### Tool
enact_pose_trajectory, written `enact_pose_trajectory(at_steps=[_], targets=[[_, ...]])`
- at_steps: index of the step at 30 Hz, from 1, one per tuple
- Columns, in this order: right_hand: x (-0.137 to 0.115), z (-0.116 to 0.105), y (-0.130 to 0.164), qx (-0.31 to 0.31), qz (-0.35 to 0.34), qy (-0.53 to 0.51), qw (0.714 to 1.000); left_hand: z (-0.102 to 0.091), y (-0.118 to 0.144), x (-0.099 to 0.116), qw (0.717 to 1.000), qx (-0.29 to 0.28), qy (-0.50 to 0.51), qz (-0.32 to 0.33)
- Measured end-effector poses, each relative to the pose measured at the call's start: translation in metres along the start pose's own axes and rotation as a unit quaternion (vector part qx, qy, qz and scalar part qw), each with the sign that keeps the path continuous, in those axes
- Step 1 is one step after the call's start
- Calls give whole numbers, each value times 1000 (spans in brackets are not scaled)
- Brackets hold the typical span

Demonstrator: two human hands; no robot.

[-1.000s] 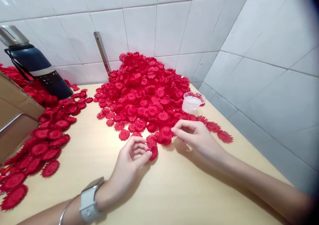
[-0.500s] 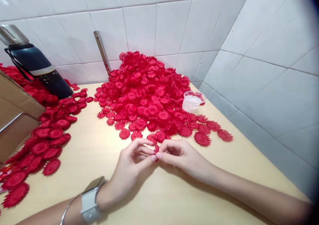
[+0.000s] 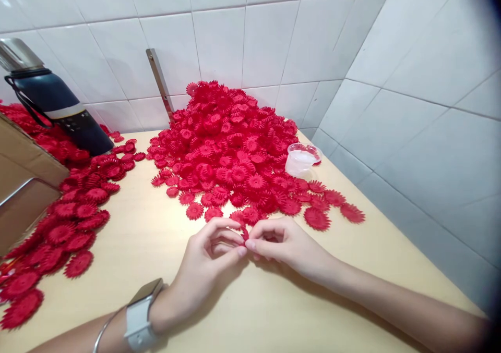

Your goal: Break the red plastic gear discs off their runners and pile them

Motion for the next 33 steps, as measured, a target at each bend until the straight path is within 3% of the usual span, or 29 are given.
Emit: enact_pose_trajectory(at_steps=[16, 33], targets=[[-11, -5, 1, 30, -42, 109, 993, -6, -4, -7, 998, 27, 31, -39], [-11, -2, 0, 9, -22, 37, 999, -2, -6, -6, 998, 12, 49, -39]])
Point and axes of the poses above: each hand's wrist, its own y-axis away from the middle knuckle, its own z-axis out of the palm, x = y × z, the point moved 7 cm from there along -y, towards the middle knuckle, and after that the axes turned 2 degrees about -x, right-handed, at the moved point
